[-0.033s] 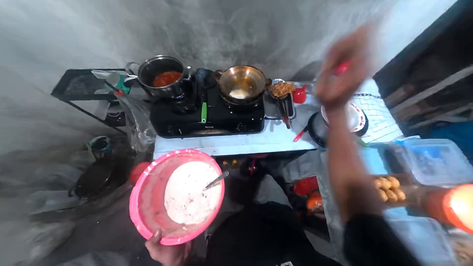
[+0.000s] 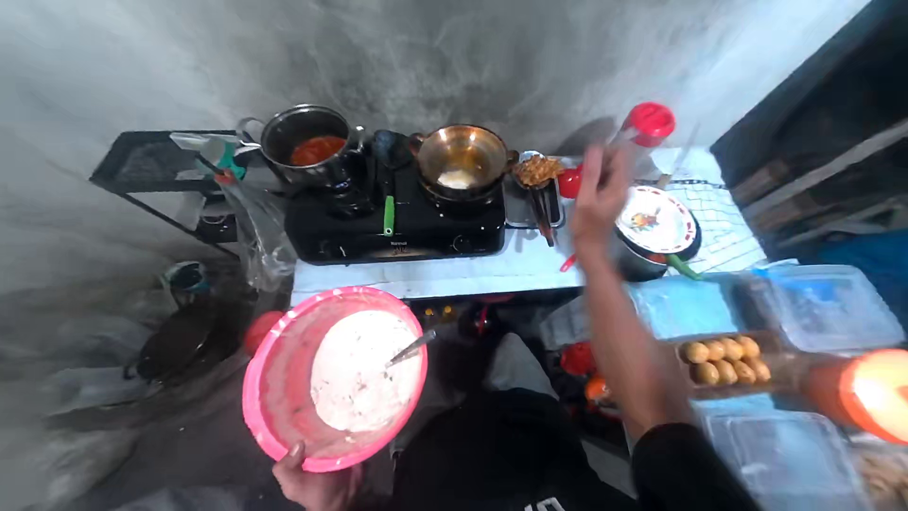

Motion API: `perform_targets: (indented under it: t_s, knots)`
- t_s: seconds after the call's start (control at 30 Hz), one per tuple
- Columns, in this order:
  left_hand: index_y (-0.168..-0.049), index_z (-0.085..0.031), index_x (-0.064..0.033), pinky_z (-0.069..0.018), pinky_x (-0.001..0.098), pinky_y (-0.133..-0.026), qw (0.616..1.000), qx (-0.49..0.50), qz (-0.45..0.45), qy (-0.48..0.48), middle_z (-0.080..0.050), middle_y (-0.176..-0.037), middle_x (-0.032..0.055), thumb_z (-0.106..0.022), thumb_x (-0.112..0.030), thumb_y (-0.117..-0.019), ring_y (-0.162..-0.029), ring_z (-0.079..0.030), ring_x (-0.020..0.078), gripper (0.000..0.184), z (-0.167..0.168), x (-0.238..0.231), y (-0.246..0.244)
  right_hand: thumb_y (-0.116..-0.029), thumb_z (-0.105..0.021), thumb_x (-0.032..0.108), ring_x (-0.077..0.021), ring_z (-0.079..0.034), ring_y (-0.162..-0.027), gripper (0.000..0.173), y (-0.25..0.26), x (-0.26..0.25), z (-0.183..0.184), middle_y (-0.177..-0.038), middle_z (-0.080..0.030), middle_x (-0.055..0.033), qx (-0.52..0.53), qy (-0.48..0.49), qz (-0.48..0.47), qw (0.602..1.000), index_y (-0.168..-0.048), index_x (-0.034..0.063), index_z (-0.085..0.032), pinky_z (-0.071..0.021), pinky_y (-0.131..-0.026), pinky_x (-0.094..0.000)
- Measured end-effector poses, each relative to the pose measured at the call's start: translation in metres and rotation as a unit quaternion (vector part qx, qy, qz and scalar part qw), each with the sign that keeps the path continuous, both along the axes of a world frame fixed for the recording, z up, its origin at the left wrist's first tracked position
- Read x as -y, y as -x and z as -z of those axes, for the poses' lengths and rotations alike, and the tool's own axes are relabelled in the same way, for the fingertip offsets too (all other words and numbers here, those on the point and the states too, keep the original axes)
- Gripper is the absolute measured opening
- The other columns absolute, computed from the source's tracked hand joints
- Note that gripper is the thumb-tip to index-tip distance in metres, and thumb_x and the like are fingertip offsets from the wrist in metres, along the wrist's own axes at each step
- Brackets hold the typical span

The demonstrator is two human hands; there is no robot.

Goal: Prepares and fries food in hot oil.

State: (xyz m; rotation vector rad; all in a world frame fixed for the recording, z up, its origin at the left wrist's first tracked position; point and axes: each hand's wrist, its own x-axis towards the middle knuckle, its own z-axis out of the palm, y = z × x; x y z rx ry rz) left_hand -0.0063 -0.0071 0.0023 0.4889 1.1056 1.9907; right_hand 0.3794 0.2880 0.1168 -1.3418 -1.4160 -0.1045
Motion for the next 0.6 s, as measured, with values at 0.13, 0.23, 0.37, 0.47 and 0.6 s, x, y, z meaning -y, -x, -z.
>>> perform_targets:
  t_s: [0.13, 0.23, 0.37, 0.47, 0.6]
  knots:
    - [-0.115, -0.059, -0.0223, -0.0597, 0.0214, -0.084, 0.997, -0.079, -0.004, -0.005, -0.074, -0.101, -0.0149, -0.045, -0.026, -0.0982, -0.097, -0.07, -0.0021, 0.022, 0.014, 0.009, 0.019, -0.1106, -0.042, 0.029, -0.028, -0.067, -0.104, 0.038, 0.034, 0.052, 0.171, -0.116, -0.068, -0.0167, -0.174, 0.326, -0.055, 0.927, -0.122, 0.0006, -0.064, -0.0557, -0.09, -0.0501]
    - [-0.106, -0.067, -0.026, -0.0622, 0.0255, -0.075, 0.999, -0.051, 0.005, 0.01, -0.077, -0.095, -0.0101, -0.054, -0.031, -0.0945, -0.088, -0.073, 0.0023, 0.018, -0.008, -0.009, 0.001, -0.1106, -0.04, 0.031, -0.0155, -0.062, -0.082, 0.041, 0.045, 0.067, 0.128, -0.091, -0.068, -0.0065, -0.166, 0.384, -0.217, 0.882, -0.109, 0.0071, -0.073, -0.0533, -0.078, -0.0371]
    - [-0.118, -0.053, -0.0147, -0.064, 0.0323, -0.067, 0.997, 0.013, -0.023, 0.067, -0.075, -0.094, -0.0028, -0.046, -0.033, -0.0944, -0.084, -0.074, 0.0096, 0.03, -0.066, -0.043, -0.036, -0.1032, -0.061, 0.038, -0.0158, -0.07, -0.103, 0.034, 0.073, 0.086, 0.012, -0.13, -0.062, -0.0093, -0.056, 0.422, -0.379, 0.821, -0.126, 0.0133, -0.068, -0.0626, -0.085, -0.0345]
    - [-0.117, -0.053, -0.0126, -0.0642, 0.0323, -0.067, 0.998, 0.022, -0.035, 0.057, -0.075, -0.09, -0.0025, -0.05, -0.032, -0.092, -0.082, -0.074, 0.0094, 0.031, -0.087, -0.076, -0.056, -0.098, -0.07, 0.038, -0.0182, -0.071, -0.101, 0.04, 0.094, 0.081, -0.035, -0.139, -0.055, -0.0139, 0.076, 0.409, -0.372, 0.83, -0.13, 0.0153, -0.065, -0.064, -0.085, -0.0345]
    - [-0.117, -0.057, -0.0118, -0.0642, 0.0339, -0.073, 0.998, 0.053, -0.037, 0.009, -0.076, -0.092, 0.001, -0.063, -0.038, -0.0865, -0.085, -0.075, 0.0115, 0.04, -0.101, -0.119, -0.088, -0.096, -0.071, 0.028, -0.0293, -0.069, -0.098, 0.032, 0.104, 0.041, -0.062, -0.133, -0.059, -0.0171, 0.232, 0.36, -0.339, 0.838, -0.124, 0.0138, -0.071, -0.0612, -0.083, -0.0432]
